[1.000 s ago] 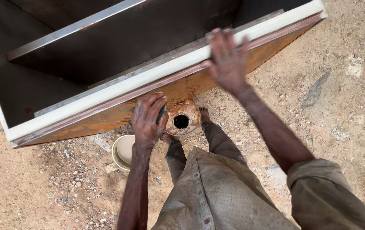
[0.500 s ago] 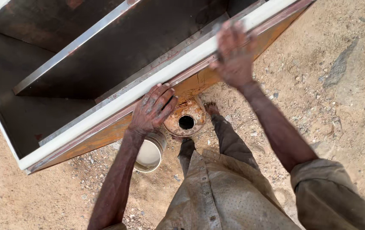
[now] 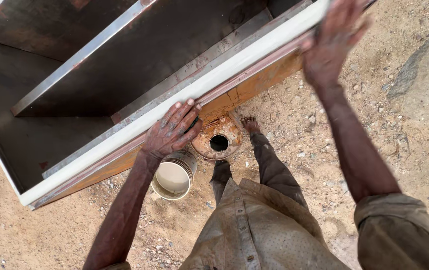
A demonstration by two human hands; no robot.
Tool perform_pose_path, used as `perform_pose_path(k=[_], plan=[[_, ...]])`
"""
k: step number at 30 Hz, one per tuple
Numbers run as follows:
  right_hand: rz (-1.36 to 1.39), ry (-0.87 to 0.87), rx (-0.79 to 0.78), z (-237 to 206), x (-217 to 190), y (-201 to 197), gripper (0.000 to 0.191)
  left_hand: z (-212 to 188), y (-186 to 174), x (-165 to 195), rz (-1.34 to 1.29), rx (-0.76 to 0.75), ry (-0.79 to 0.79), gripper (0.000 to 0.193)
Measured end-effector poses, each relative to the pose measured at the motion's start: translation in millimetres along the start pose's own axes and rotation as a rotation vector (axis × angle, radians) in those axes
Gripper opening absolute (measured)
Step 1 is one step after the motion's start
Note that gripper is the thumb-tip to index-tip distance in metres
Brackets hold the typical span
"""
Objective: The person cleans the edges of a metal frame using a cloth and a liquid from a bucket. They repeatedly dip the cloth into the bucket and wipe the frame's edges and corners.
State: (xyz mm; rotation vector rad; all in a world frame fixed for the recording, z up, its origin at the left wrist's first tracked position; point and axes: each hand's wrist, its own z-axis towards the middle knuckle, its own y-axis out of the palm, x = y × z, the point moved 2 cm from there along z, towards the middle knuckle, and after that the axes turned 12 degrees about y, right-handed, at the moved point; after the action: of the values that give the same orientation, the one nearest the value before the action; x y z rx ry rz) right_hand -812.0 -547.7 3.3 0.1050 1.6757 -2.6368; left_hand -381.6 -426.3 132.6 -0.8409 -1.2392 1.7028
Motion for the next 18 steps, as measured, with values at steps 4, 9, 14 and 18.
perform_pose_path(k=[4,9,14,18], plan=[[0.053,0.187,-0.088,4.4,1.0,2.2,0.079,-0.5,0.7,1.3,0.011,-0.03,0.016,0.032],[0.074,-0.6,-0.234,-63.5,-116.3,-10.4,0.096,-1.4,-0.8,0.2,-0.016,-0.021,-0.054,0.034],[0.061,-0.438,-0.552,11.2,36.6,-25.3,0.098,-18.5,22.3,30.1,-0.006,0.144,-0.151,0.038],[0.066,-0.323,-0.666,15.4,28.7,-37.5,0.086,-38.6,49.7,116.3,-0.205,0.346,-0.546,0.048]])
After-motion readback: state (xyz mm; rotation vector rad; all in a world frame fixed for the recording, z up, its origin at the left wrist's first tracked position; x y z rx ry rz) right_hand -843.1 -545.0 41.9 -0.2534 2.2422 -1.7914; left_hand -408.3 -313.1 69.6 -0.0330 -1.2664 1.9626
